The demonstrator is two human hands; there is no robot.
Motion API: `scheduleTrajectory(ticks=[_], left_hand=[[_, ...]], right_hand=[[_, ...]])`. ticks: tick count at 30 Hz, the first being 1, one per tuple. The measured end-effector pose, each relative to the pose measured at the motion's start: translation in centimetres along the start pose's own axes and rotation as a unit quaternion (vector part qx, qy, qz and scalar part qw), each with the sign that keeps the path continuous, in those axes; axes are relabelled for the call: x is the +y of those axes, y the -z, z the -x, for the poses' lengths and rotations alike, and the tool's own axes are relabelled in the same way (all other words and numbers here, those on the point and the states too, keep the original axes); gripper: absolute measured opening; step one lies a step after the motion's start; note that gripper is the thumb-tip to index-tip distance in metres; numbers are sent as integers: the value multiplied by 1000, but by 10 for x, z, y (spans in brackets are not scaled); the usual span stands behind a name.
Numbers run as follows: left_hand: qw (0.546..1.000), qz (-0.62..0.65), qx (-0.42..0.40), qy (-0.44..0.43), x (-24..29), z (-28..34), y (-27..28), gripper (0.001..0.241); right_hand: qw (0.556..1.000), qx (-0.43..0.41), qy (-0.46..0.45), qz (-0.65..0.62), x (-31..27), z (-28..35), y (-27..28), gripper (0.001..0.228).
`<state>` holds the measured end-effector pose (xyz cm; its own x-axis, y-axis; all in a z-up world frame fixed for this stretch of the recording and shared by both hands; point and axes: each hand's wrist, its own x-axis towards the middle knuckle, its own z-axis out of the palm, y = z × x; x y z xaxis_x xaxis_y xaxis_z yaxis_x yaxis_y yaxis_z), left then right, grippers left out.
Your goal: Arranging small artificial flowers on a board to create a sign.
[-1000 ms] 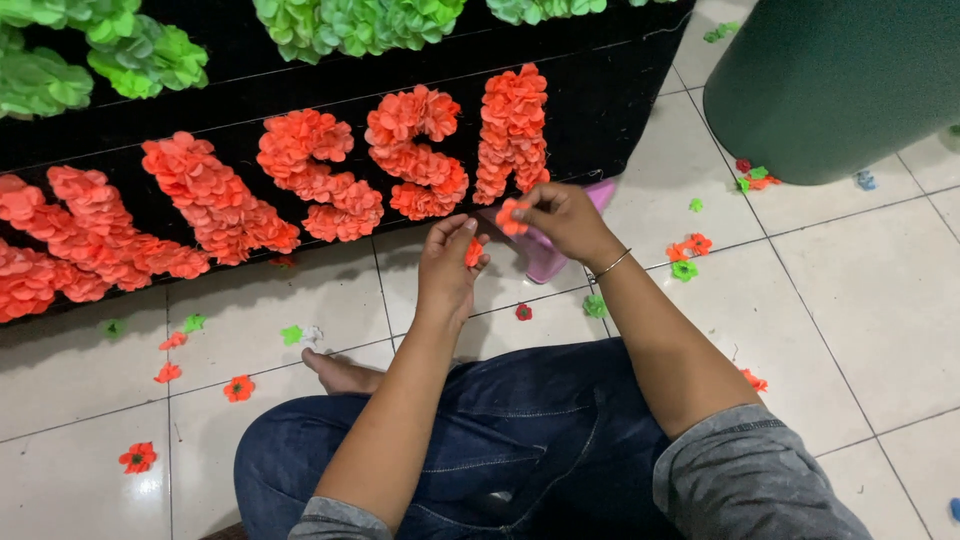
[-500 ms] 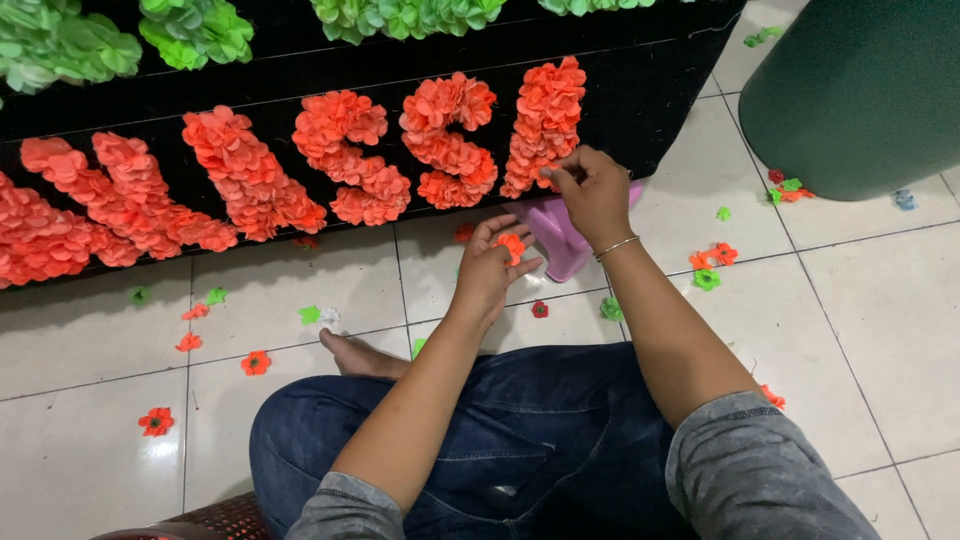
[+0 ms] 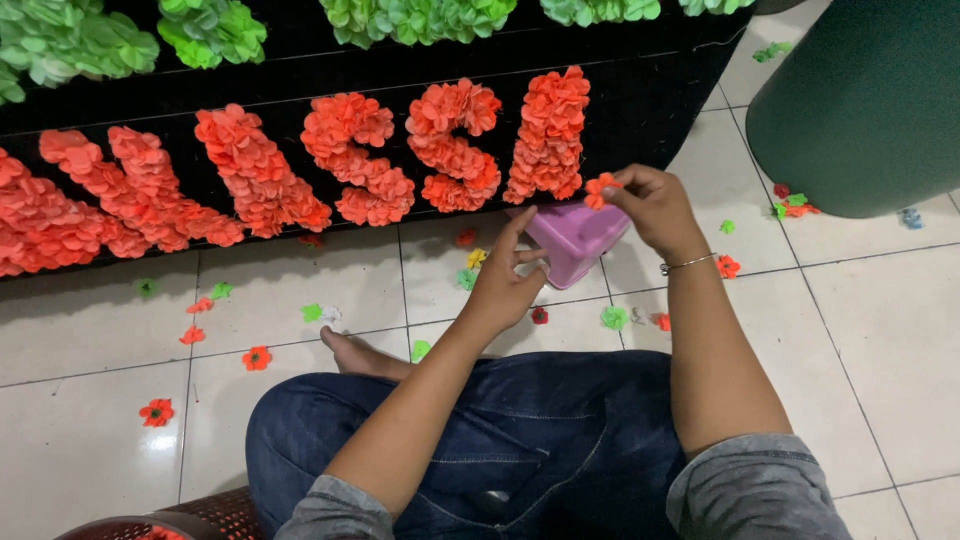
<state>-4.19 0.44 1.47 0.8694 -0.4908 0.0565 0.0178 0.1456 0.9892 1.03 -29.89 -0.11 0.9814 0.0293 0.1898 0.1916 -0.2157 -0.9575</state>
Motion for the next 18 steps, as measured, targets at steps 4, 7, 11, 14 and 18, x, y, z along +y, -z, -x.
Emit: scheduleTrajectory(ticks=[4,7,11,14,18], left_hand=[[982,-184,-6,31,-7,14,-7,79],[958,-262,-110,47,61,53,-15,70],[897,-366,-248,4,104,134,14,62],[924,-365,-104,52,120,200,71,48],[877,-386,254,131,103,310,186,35]], right_hand=[[988,127,-19,83,12,1,17,10],[988,135,-22,72,23,-6,19,8],[985,139,-65,77,25,-17,16,10],[974,147,-92,143,28,-26,11,12],[949,123,13,290,122,-37,37,23]])
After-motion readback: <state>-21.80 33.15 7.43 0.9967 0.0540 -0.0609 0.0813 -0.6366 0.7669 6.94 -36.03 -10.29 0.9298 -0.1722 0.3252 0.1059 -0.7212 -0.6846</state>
